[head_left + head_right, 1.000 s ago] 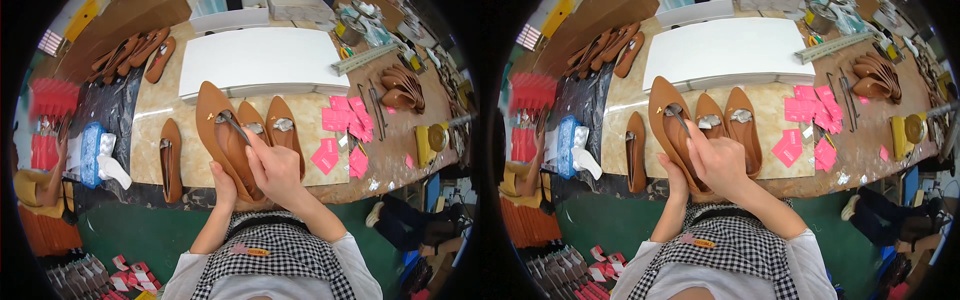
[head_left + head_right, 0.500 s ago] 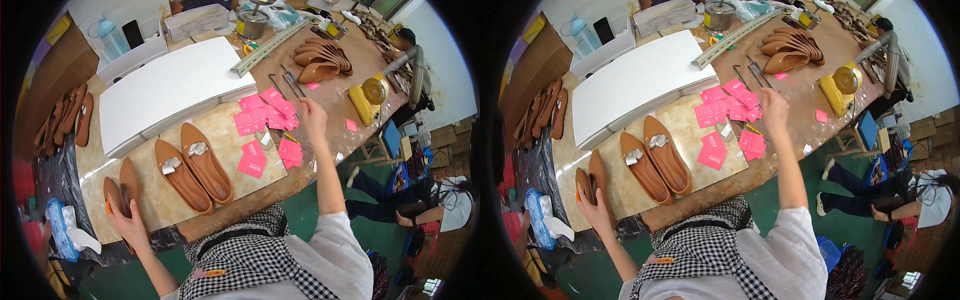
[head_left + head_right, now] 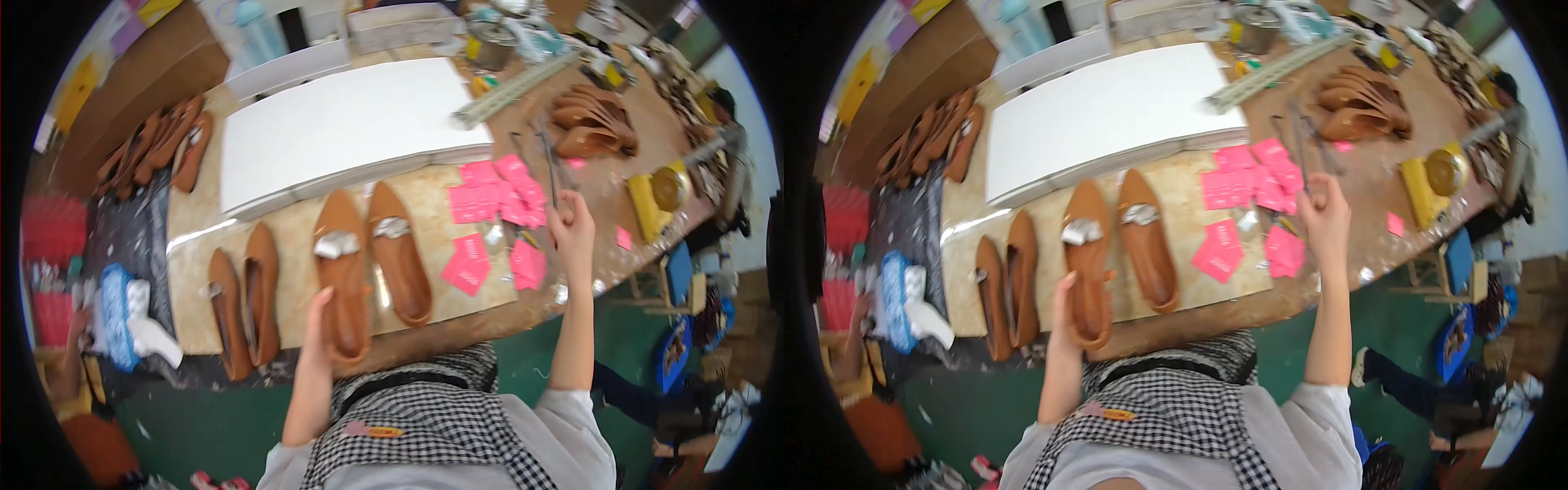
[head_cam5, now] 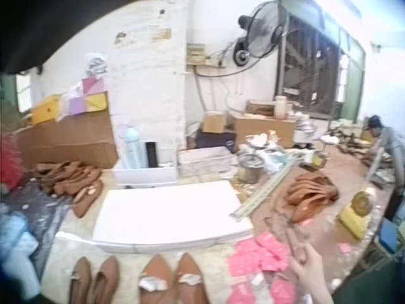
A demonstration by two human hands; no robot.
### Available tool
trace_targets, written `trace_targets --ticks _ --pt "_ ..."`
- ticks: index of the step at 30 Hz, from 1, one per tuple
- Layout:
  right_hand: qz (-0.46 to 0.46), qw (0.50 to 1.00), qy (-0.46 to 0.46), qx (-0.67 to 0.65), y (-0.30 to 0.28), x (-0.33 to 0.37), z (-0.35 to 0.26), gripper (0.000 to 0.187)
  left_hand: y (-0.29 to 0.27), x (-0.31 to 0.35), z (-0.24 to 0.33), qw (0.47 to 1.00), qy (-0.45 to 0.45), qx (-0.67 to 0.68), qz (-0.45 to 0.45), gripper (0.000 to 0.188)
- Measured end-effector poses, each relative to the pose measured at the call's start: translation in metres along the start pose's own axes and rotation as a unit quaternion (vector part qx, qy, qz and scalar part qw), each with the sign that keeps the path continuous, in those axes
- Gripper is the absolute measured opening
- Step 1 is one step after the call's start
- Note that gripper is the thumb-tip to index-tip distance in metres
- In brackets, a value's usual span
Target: The person inserts metal shanks into the insoles of brown leather flats using a small tool. They then place pink paper inserts into the shoes and arrange them on the table. The person repeats this process for multiple pairs of shoes.
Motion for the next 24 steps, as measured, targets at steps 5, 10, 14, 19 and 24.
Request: trace_targets --ticks 5,10,14,19,24 --pt "-0.351 0.932 -0.044 -0.075 0.093 0.122 -0.104 0.046 0.017 -0.023 0.022 0.974 0.206 -0.054 0.071 0.06" --pt "-0.386 0.917 -0.027 -0.103 0.131 0.123 -0.123 0.042 0.011 -0.02 0.022 0.949 0.285 -0.122 0.048 0.057" --pt "-0.387 0.916 -0.033 -0.1 0.15 0.116 -0.126 0.035 0.016 -0.008 0.027 0.95 0.286 -0.125 0.023 0.054" --pt "-0.286 0.948 -0.121 -0.069 0.165 0.125 -0.138 0.027 0.017 -0.002 0.024 0.913 0.347 -0.209 0.038 0.057" --pt "-0.118 0.95 -0.282 -0.054 0.188 0.131 -0.148 0.024 -0.028 -0.024 -0.025 0.876 0.356 -0.31 0.098 0.055"
Point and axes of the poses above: each hand's wrist, its own x-axis away from the middle knuckle, its own y-axis out of the palm, z = x × y, the point moved 2 cm from there along -x, towards the middle knuckle, and after that the axes turned 3 degrees about -z, right-handed, at the moved point
